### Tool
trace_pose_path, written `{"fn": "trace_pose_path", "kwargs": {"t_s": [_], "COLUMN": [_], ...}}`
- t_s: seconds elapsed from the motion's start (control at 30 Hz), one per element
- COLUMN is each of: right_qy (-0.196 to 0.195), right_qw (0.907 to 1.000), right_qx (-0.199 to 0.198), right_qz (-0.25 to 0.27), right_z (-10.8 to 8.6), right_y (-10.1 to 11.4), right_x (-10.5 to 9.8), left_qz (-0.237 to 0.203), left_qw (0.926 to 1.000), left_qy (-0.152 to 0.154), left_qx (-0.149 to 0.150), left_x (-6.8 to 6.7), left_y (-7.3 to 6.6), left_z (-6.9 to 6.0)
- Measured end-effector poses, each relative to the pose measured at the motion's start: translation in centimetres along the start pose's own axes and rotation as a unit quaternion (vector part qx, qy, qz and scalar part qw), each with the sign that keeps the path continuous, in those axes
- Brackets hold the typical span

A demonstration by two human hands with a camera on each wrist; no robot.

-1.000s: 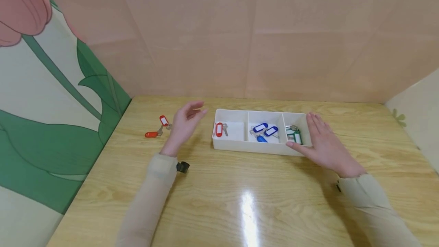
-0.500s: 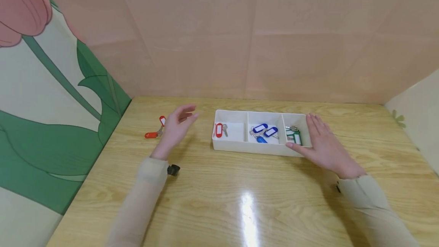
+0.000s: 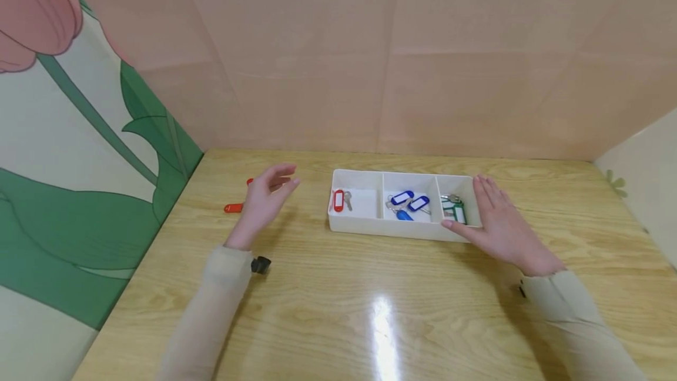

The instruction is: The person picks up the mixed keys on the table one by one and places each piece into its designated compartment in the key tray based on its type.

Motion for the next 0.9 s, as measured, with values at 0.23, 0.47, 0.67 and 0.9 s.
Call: {"fn": "trace_pose_path", "kwargs": {"t_s": [0.23,0.47,0.67,0.9], "right_qy": [-0.005,-0.002,-0.005,-0.005], "right_qw": [1.0000,1.0000,1.0000,1.0000], "right_qx": [0.001,0.000,-0.001,-0.001], "right_qz": [0.004,0.005,0.004,0.005], "right_z": [-0.1,-0.1,0.0,0.0], "right_y": [0.0,0.0,0.0,0.0], "right_x": [-0.3,-0.2,-0.1,-0.2], "left_qz": [-0.026,-0.007,0.012,0.012], "left_qw": [0.9996,0.9999,0.9997,0.9991], "left_qy": [0.002,0.005,-0.005,-0.010], "left_qx": [0.007,-0.010,-0.023,-0.041], "left_x": [-0.4,-1.3,-2.5,-3.5], "left_y": [0.1,0.5,0.9,1.5], "left_z": [-0.1,-0.5,-0.9,-1.3]}}
Point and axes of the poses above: each hand's wrist, its own z-axis towards the middle knuckle, its own x-axis out of the palm, y = z × x, the point moved 6 cm from there along z, towards the middle knuckle, and after that the axes turned 9 degrees about -z, right-handed, at the moved point
